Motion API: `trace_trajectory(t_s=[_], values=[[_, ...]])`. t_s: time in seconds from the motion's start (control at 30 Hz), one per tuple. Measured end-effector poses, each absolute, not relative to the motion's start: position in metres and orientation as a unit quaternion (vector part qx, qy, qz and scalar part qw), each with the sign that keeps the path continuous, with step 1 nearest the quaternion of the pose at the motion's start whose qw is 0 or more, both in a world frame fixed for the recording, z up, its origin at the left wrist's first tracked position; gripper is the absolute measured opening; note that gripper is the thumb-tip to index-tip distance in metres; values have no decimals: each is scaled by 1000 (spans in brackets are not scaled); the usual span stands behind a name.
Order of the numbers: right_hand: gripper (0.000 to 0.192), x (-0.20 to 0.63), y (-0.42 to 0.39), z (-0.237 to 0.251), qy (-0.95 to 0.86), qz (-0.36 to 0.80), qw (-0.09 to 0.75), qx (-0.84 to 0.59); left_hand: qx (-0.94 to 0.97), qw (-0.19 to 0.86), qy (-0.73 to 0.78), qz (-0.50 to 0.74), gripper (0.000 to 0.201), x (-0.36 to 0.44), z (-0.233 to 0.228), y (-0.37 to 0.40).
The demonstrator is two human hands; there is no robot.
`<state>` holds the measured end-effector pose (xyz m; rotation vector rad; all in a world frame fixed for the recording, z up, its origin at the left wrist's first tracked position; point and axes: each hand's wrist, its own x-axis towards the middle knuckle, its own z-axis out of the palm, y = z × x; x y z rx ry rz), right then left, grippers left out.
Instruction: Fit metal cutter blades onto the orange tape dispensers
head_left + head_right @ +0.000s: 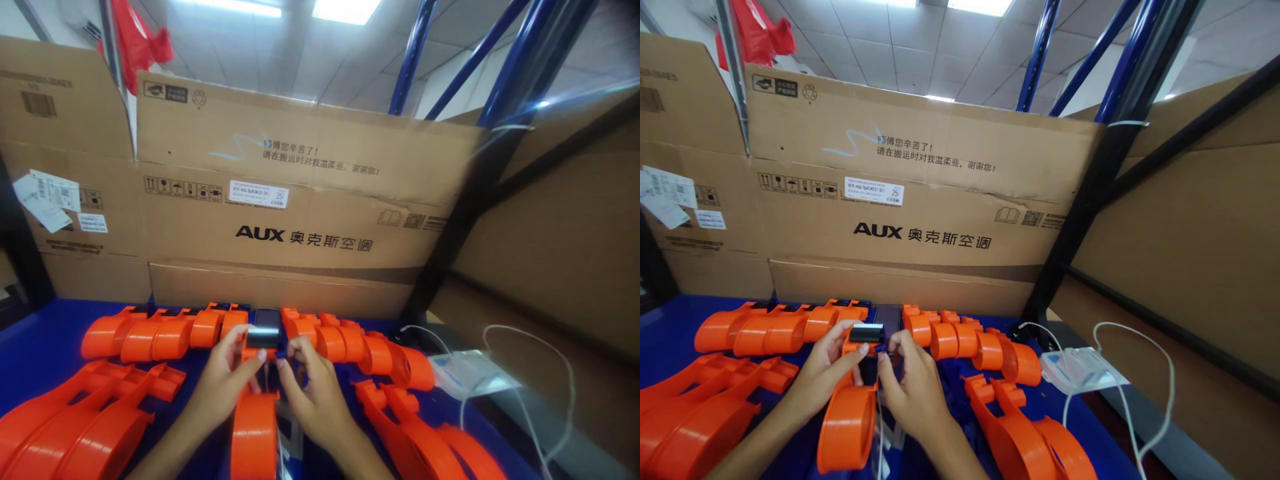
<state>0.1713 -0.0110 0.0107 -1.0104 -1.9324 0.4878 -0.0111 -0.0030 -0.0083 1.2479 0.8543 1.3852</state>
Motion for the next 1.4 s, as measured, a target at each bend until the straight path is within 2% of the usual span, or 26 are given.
trace_trajectory(t_s=[0.27, 0.7, 0.93, 1.07, 1.13, 1.23, 1.3, 1.4], values=[[17, 171, -16, 16, -797, 162, 429, -393, 527, 514, 347, 581, 36, -10, -4, -7], [17, 181, -14, 30, -831, 173, 390, -358, 548, 533, 330, 554, 34, -10, 1, -9], [16, 181, -16, 29, -809, 178, 423, -367, 531, 561, 326, 545, 42, -9, 1, -10], [14, 179, -14, 24, -724, 274, 519, -362, 490, 607, 319, 539, 58, -8, 9, -16], [22, 177, -12, 24, -681, 340, 545, -352, 472, 632, 318, 526, 66, -7, 12, -19], [39, 173, -12, 27, -661, 455, 506, -317, 461, 661, 313, 503, 70, -6, 14, -22], [42, 171, -14, 28, -647, 515, 478, -296, 463, 670, 305, 494, 67, -6, 14, -23], [41, 169, -14, 24, -623, 520, 498, -306, 487, 661, 304, 484, 64, -7, 13, -24]])
